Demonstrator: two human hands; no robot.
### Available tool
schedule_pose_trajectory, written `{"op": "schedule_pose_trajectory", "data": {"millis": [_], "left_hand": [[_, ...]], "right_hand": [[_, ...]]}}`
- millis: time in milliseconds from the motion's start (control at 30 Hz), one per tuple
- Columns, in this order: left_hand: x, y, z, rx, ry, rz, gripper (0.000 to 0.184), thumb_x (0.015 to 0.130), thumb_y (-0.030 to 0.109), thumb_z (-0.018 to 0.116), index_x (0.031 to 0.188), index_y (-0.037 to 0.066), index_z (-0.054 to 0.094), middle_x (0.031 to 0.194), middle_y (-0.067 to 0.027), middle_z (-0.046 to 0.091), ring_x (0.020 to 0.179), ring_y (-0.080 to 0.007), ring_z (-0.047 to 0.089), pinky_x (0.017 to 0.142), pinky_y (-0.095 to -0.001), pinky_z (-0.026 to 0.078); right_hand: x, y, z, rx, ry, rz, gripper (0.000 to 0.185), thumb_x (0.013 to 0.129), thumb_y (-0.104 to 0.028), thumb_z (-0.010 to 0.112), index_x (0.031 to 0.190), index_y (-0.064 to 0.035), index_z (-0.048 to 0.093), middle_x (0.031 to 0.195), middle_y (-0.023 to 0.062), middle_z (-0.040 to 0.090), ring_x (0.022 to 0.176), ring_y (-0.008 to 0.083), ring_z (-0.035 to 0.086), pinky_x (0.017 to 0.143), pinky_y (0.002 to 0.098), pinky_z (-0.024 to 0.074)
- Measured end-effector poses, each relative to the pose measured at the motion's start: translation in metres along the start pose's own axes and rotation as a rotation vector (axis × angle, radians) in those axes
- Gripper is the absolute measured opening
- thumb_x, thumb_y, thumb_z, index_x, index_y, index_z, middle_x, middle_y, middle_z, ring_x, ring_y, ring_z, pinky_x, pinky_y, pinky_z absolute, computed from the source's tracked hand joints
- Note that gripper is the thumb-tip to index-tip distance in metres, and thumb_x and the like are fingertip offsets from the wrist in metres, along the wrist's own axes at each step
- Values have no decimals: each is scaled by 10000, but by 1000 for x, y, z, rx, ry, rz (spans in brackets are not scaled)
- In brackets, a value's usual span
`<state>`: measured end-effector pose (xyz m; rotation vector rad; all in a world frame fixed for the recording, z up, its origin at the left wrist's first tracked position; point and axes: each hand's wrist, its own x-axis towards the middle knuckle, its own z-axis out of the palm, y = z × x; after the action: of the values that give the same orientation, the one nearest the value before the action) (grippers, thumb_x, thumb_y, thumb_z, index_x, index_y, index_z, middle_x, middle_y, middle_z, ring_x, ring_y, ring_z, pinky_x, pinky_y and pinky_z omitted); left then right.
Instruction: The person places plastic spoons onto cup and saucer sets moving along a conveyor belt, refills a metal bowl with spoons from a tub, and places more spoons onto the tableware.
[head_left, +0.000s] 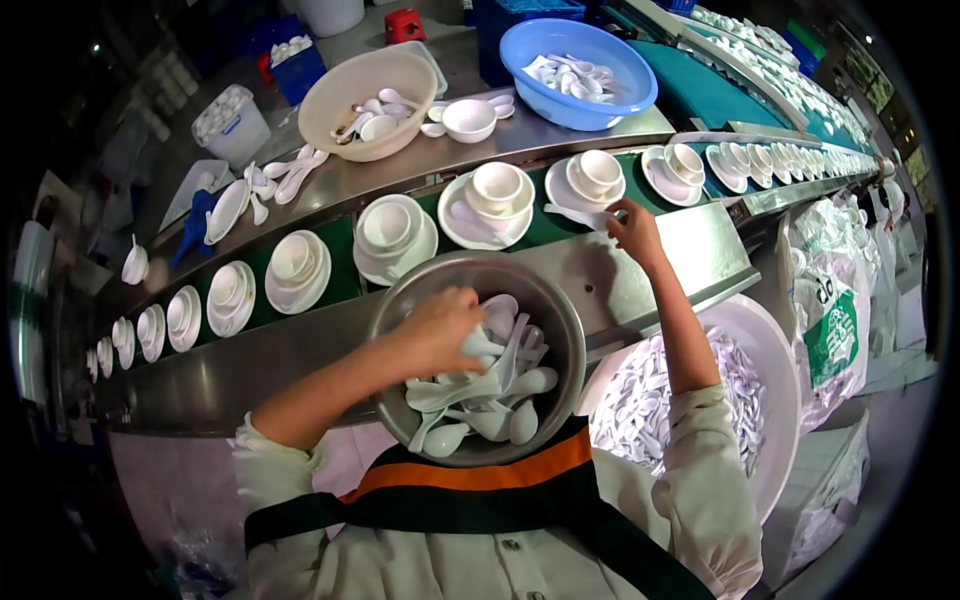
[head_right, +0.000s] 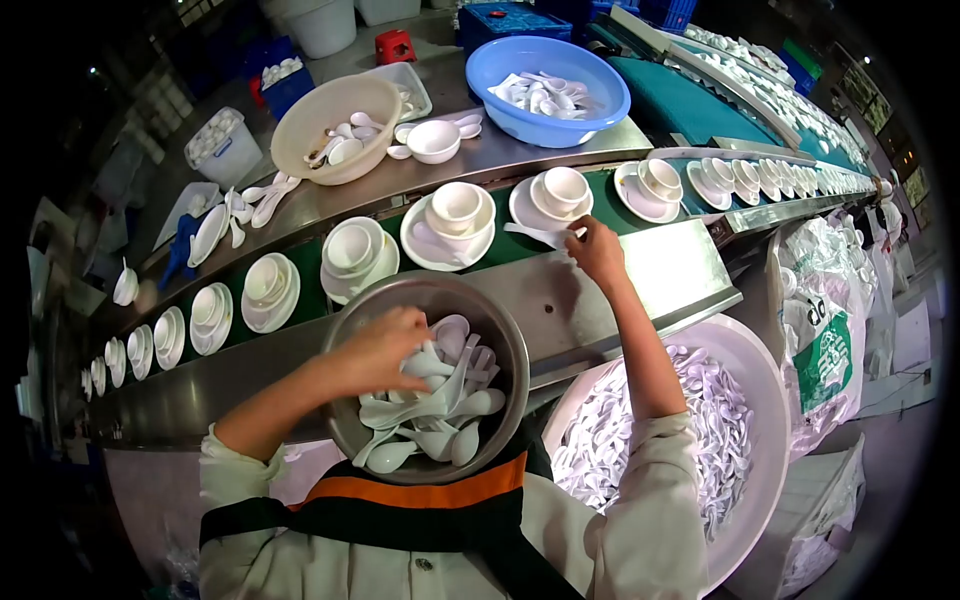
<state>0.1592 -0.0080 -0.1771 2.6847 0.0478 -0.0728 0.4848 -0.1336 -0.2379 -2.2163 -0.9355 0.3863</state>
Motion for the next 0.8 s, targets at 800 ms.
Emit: {"op": "schedule_pose_trajectory", "data": {"millis": [800], "left_hand": [[66,-3,-21,-1278,307,-187,238,909,219,496,924,-17,529,776,-55,552,607,-76,531,467,-196,447]], "right_hand": [[-81,-103,20,712,-317,-300,222,863,-135,579,1038,2,576,808,33,614,710,68,539,632,207,448]]}}
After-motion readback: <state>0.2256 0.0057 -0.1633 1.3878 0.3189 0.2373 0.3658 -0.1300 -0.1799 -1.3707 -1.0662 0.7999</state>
